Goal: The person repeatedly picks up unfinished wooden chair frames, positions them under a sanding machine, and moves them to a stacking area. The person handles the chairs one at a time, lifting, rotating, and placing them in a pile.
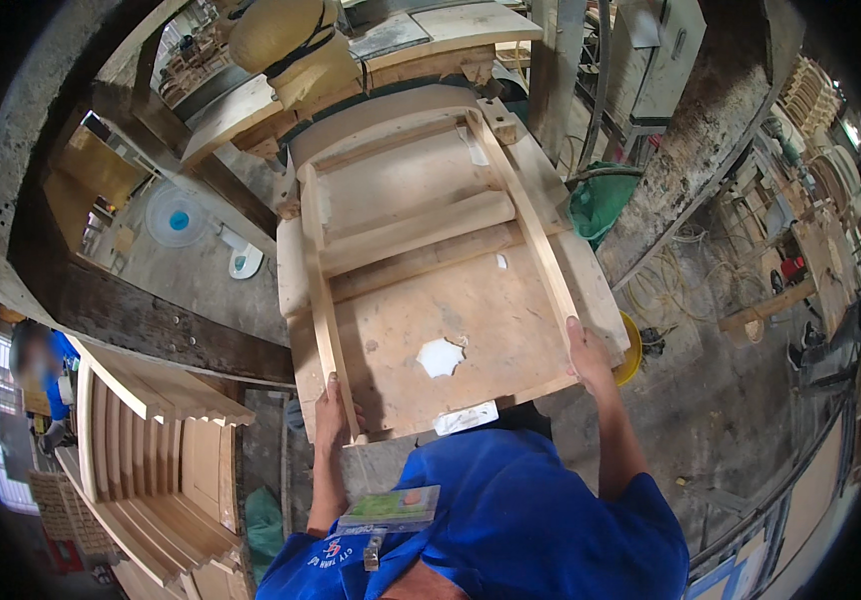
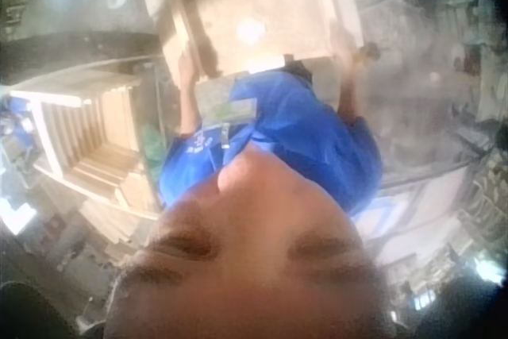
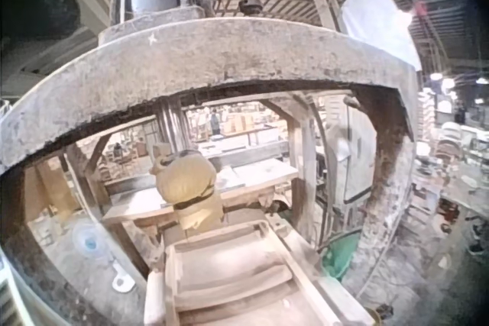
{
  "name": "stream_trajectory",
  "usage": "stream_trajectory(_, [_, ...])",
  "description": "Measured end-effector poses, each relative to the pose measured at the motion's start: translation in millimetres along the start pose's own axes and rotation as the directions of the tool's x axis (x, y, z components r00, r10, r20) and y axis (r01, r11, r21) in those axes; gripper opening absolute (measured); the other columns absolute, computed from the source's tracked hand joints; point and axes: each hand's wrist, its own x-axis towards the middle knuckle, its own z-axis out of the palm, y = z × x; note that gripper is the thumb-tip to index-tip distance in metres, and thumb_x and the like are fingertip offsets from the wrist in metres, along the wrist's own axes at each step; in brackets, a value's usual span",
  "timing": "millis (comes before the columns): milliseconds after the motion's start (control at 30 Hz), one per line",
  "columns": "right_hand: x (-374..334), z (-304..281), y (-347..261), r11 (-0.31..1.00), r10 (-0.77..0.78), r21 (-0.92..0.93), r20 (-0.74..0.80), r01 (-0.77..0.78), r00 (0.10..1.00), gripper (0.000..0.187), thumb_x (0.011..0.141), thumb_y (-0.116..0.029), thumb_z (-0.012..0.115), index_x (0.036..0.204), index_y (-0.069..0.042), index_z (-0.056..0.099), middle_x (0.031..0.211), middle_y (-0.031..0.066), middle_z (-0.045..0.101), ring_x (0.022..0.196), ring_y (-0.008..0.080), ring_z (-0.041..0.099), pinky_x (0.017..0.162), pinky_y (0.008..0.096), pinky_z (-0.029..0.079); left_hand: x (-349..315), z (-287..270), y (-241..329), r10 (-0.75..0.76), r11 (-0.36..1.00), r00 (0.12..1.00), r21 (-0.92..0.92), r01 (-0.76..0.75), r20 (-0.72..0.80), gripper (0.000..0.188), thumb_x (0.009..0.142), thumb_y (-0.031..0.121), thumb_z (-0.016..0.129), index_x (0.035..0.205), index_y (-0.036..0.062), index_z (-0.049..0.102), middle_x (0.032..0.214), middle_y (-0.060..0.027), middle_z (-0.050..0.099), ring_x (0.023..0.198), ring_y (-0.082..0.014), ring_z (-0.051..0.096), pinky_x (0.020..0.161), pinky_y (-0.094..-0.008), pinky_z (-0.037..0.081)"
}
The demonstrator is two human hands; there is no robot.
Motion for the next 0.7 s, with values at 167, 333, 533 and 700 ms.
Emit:
stream_trajectory(167, [-4, -2, -7, 1.0, 0.005, 0.008, 0.027, -0.005, 1.0, 0.076, 0.102, -0.068, 0.047, 0.122, 0.003, 0.063, 0.086, 0.0129, 0.063, 0.067, 0.0204, 0.065, 0.054, 0.0335, 0.053, 0, 0, 2, -0.025, 1.0, 1.0, 0.002, 0.025, -0.001, 0.066, 0.103, 0.065, 0.047, 0.109, 0.0003, 0.059, 0.067, -0.0107, 0.06, 0.05, -0.0208, 0.063, 0.044, -0.0348, 0.051])
stream_trajectory(333, [8, -10, 2, 0.989, -0.023, 0.148, 0.136, 0.003, 0.99, 0.076, 0.1, -0.069, 0.05, 0.125, 0.003, 0.06, 0.081, 0.0108, 0.062, 0.066, 0.0196, 0.065, 0.054, 0.0332, 0.053, -1, 3, 8, -0.07, 0.997, 0.998, -0.031, 0.069, -0.008, 0.066, 0.102, 0.066, 0.049, 0.109, 0.0015, 0.058, 0.067, -0.0106, 0.06, 0.05, -0.0206, 0.062, 0.044, -0.034, 0.051])
stream_trajectory(533, [20, -17, 7, 0.94, -0.017, 0.331, 0.298, -0.087, 0.954, 0.07, 0.099, -0.065, 0.057, 0.125, 0.001, 0.058, 0.076, 0.0085, 0.06, 0.06, 0.02, 0.063, 0.054, 0.0332, 0.053, -7, 5, 11, -0.041, 0.999, 0.999, -0.029, 0.041, -0.022, 0.068, 0.102, 0.067, 0.05, 0.109, 0.0007, 0.058, 0.066, -0.0105, 0.059, 0.05, -0.0201, 0.061, 0.044, -0.0329, 0.051])
stream_trajectory(700, [24, -22, 8, 0.852, -0.108, 0.501, 0.455, -0.154, 0.884, 0.06, 0.101, -0.058, 0.058, 0.12, -0.001, 0.058, 0.077, 0.0086, 0.062, 0.057, 0.02, 0.06, 0.053, 0.035, 0.05, -6, 1, 16, -0.029, 0.999, 1.0, -0.034, 0.029, 0.002, 0.065, 0.102, 0.066, 0.05, 0.108, 0.0022, 0.058, 0.067, -0.0101, 0.059, 0.051, -0.0196, 0.061, 0.045, -0.0324, 0.051])
